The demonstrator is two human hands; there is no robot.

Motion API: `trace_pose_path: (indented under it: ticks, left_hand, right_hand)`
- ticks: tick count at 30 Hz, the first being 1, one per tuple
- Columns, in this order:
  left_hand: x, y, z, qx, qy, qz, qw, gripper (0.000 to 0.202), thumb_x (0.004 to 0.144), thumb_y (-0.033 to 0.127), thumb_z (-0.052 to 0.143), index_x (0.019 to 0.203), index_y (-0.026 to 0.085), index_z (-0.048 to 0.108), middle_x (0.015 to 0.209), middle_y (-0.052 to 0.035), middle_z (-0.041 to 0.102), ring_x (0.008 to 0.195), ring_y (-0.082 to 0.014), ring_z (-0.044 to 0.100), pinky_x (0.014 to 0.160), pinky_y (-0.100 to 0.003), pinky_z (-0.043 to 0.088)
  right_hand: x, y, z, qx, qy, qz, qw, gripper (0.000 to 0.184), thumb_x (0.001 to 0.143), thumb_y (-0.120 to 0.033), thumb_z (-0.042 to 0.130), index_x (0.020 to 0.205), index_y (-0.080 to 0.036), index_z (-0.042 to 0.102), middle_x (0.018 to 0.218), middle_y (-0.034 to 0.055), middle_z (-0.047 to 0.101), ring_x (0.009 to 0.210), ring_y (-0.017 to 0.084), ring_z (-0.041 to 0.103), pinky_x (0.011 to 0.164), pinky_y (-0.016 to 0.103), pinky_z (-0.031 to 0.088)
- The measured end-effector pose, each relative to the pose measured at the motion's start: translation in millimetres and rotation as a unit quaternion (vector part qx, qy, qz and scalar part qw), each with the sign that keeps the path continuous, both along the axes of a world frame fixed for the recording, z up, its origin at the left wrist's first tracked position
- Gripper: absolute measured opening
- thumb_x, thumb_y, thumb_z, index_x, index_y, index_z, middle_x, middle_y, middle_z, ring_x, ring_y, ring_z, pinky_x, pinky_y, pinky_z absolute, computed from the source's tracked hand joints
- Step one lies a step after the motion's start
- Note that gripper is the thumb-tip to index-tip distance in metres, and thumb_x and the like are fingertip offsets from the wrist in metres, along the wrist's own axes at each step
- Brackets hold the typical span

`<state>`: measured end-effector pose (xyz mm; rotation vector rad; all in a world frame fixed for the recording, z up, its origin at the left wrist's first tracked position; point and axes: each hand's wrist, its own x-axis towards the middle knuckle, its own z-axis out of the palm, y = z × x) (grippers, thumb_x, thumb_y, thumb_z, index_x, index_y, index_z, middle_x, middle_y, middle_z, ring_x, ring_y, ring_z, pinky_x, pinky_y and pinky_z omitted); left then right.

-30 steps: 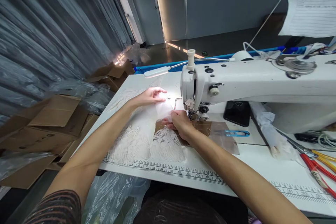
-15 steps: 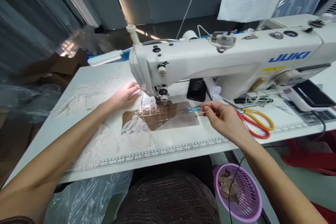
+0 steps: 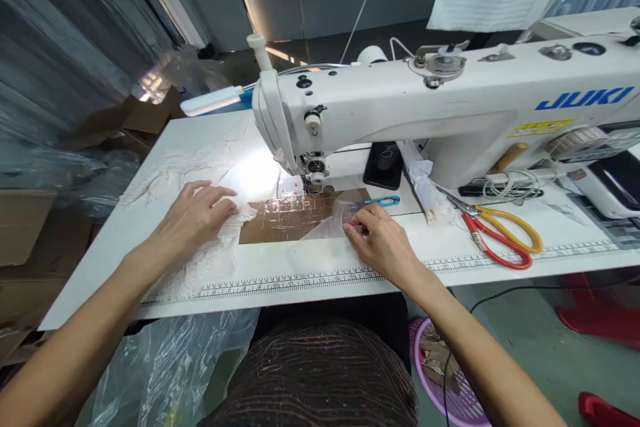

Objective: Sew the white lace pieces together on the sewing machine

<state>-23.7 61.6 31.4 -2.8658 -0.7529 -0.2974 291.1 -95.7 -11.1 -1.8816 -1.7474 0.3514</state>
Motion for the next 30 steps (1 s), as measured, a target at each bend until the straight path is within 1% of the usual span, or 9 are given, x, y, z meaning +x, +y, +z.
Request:
trace_pose_path:
  ticks: [3, 7, 9, 13, 15, 17, 23, 28, 30]
  left_hand:
    - [5, -12, 1.5, -0.025, -0.044, 0.021, 0.998, 0.022, 0.096, 0.022, 0.042, 0.099, 0.015, 0.062, 0.119, -0.0183, 0.061, 0.105, -0.0319, 0.059, 0.088, -0.059, 0.047]
    - [44, -53, -19.4, -0.153, -0.076, -0.118, 0.978, 0.021, 0.094, 0.033, 0.054, 0.109, 0.02, 0.061, 0.107, -0.0081, 0.065, 0.097, -0.0203, 0.062, 0.082, -0.039, 0.055]
    - [62, -69, -28.8, -0.206, -0.069, -0.164, 0.962, 0.023, 0.093, 0.034, 0.057, 0.107, 0.017, 0.063, 0.106, -0.0101, 0.065, 0.097, -0.0208, 0.062, 0.083, -0.037, 0.054]
    - [70, -73, -27.9, -0.298, -0.101, -0.138, 0.939, 0.022, 0.096, 0.028, 0.053, 0.093, 0.017, 0.071, 0.094, -0.0087, 0.067, 0.085, -0.018, 0.063, 0.077, -0.033, 0.054]
    - [63, -68, -19.8, -0.377, -0.13, -0.117, 0.91, 0.019, 0.094, 0.029, 0.057, 0.096, 0.019, 0.073, 0.097, -0.0079, 0.069, 0.087, -0.0168, 0.065, 0.077, -0.031, 0.054]
    - [53, -65, -11.1, -0.456, -0.163, -0.092, 0.87, 0.017, 0.09, 0.03, 0.063, 0.099, 0.021, 0.074, 0.102, -0.0069, 0.07, 0.089, -0.016, 0.067, 0.08, -0.029, 0.055]
    - [21, -68, 10.9, -0.588, -0.227, 0.022, 0.776, 0.016, 0.086, 0.035, 0.068, 0.089, 0.02, 0.074, 0.098, -0.0057, 0.072, 0.09, -0.0166, 0.069, 0.079, -0.029, 0.056]
    - [10, -63, 22.8, -0.71, -0.28, 0.069, 0.643, 0.029, 0.093, 0.042, 0.056, 0.09, 0.015, 0.064, 0.083, -0.0063, 0.068, 0.077, -0.0156, 0.069, 0.07, -0.029, 0.057]
    - [14, -53, 19.5, -0.705, -0.279, 0.092, 0.645, 0.036, 0.093, 0.049, 0.054, 0.082, 0.015, 0.059, 0.077, -0.0035, 0.063, 0.071, -0.0146, 0.067, 0.068, -0.029, 0.057]
  right_hand:
    - [-4, 8, 5.7, 0.025, 0.067, 0.011, 0.997, 0.026, 0.089, -0.043, 0.052, 0.073, -0.023, 0.056, 0.084, 0.0074, 0.063, 0.074, 0.02, 0.058, 0.066, 0.031, 0.045]
    - [-2, 13, 15.6, 0.048, 0.019, -0.054, 0.997, 0.024, 0.089, -0.043, 0.052, 0.088, -0.02, 0.061, 0.09, 0.0103, 0.063, 0.078, 0.023, 0.059, 0.071, 0.037, 0.047]
    - [-1, 9, 20.0, 0.069, 0.014, -0.052, 0.996, 0.027, 0.09, -0.041, 0.051, 0.1, -0.019, 0.062, 0.099, 0.013, 0.064, 0.089, 0.026, 0.06, 0.079, 0.041, 0.048]
    - [-2, -4, 21.5, 0.021, 0.068, 0.127, 0.989, 0.042, 0.084, -0.043, 0.064, 0.121, -0.023, 0.06, 0.117, 0.0118, 0.064, 0.11, 0.028, 0.058, 0.094, 0.044, 0.047]
    - [-4, -9, 15.7, -0.025, 0.078, 0.202, 0.976, 0.056, 0.079, -0.043, 0.07, 0.131, -0.026, 0.056, 0.126, 0.0105, 0.061, 0.117, 0.029, 0.056, 0.098, 0.046, 0.046]
    - [-7, -8, 7.8, -0.037, 0.081, 0.214, 0.973, 0.058, 0.081, -0.038, 0.069, 0.135, -0.026, 0.053, 0.129, 0.0105, 0.061, 0.119, 0.029, 0.056, 0.101, 0.048, 0.045]
    - [-23, -1, 13.3, -0.104, 0.166, 0.22, 0.956, 0.027, 0.092, -0.034, 0.055, 0.112, -0.027, 0.071, 0.107, 0.0075, 0.073, 0.098, 0.024, 0.068, 0.088, 0.04, 0.054]
    - [-35, 7, 30.9, -0.216, 0.372, 0.191, 0.882, 0.033, 0.087, -0.048, 0.061, 0.103, -0.021, 0.074, 0.077, 0.0051, 0.073, 0.065, 0.017, 0.067, 0.059, 0.028, 0.056]
    - [-37, 20, 28.4, -0.225, 0.408, 0.148, 0.872, 0.039, 0.085, -0.051, 0.062, 0.101, -0.018, 0.072, 0.07, 0.005, 0.072, 0.057, 0.015, 0.064, 0.052, 0.026, 0.054]
